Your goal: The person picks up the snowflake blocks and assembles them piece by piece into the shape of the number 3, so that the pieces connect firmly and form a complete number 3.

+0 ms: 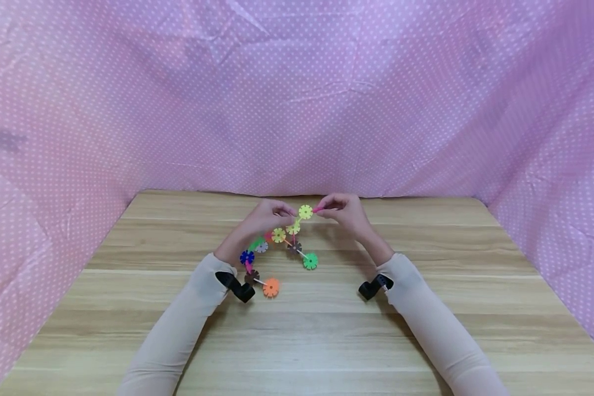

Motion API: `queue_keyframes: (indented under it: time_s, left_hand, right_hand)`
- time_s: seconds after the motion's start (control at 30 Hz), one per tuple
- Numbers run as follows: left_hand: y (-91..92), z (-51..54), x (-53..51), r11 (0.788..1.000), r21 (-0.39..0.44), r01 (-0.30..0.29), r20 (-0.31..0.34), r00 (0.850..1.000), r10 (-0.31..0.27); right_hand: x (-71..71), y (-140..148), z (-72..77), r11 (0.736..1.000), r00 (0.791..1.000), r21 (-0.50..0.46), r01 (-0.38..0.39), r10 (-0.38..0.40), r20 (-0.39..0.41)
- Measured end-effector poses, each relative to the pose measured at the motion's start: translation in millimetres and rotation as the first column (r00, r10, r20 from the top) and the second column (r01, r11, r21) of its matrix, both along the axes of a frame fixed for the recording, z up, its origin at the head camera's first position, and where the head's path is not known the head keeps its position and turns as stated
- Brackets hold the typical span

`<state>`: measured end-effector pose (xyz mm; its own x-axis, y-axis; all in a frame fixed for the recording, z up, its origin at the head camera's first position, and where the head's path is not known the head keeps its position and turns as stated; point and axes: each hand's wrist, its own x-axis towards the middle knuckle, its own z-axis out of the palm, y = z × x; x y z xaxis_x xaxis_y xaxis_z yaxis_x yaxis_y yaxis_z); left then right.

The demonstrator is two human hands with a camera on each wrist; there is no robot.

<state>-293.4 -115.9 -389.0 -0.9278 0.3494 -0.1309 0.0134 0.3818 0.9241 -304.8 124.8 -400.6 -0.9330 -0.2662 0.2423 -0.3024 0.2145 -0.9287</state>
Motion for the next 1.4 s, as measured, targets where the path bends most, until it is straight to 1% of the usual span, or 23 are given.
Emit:
queue_keyframes:
  time_s: [0.1,0.2,0.37,0.43,0.6,0.67,0.77,0.9,0.97,1.13,1.23,1.4]
  left_hand:
    - [2.2,-2.2,-1.4,1.000,0.017,0.013,0.018,1.000,-0.013]
    - [4.0,-3.8,-2.4,1.000,0.025,0.015,0.022,1.000,-0.016]
    - [6.1,-5.5,-1.6,1.000,0.011,-0.009,0.012,1.000,0.009]
    - [7.0,-6.3,-1.3,1.000,0.018,-0.025,0.011,1.000,0.025]
    - [7.2,-5.6,-0.4,0.998,0.038,-0.051,-0.017,0.998,0.052]
    - [6.4,-3.8,0.0,0.998,0.042,-0.050,-0.035,0.998,0.052]
    - [4.6,-1.1,0.9,0.998,0.054,-0.041,-0.051,0.998,0.043]
    - [1.7,1.6,2.1,0.997,0.078,-0.023,-0.056,0.998,0.027]
    - [0.7,2.1,2.0,0.996,0.093,-0.016,-0.053,0.998,0.021]
    - [0.8,3.0,2.0,0.993,0.113,-0.018,-0.034,0.999,0.022]
    - [1.1,3.1,2.3,0.994,0.111,-0.022,-0.034,0.999,0.026]
    - [0.8,4.4,4.0,0.993,0.115,-0.020,-0.056,0.998,0.026]
  right_hand:
    - [1.9,-3,-0.7,1.000,1.000,0.007,-0.018,0.018,0.016]
    - [3.0,-5,-1.6,1.000,0.999,0.005,-0.028,0.027,0.022]
    - [3.4,-6,-2.5,1.000,1.000,0.005,-0.023,0.023,0.018]
    - [4.6,-7,-1.7,1.000,0.999,0.007,-0.028,0.028,0.019]
    - [5.9,-9,-1.5,0.998,0.998,0.030,-0.052,0.053,-0.032]
    - [5.6,-10,-2.0,0.998,0.997,0.041,-0.055,0.057,-0.056]
    - [6.6,-10,-1.3,0.997,0.995,0.049,-0.062,0.065,-0.069]
    - [7.3,-10,-1.5,0.995,0.992,0.053,-0.084,0.089,-0.093]
    - [6.6,-9,-2.7,0.994,0.988,0.055,-0.094,0.100,-0.118]
    - [6.0,-8,-4.8,0.992,0.976,0.035,-0.118,0.122,-0.178]
    - [6.8,-9,-4.3,0.991,0.974,0.026,-0.128,0.131,-0.185]
    - [8.2,-10,-2.8,0.991,0.971,0.030,-0.128,0.131,-0.197]
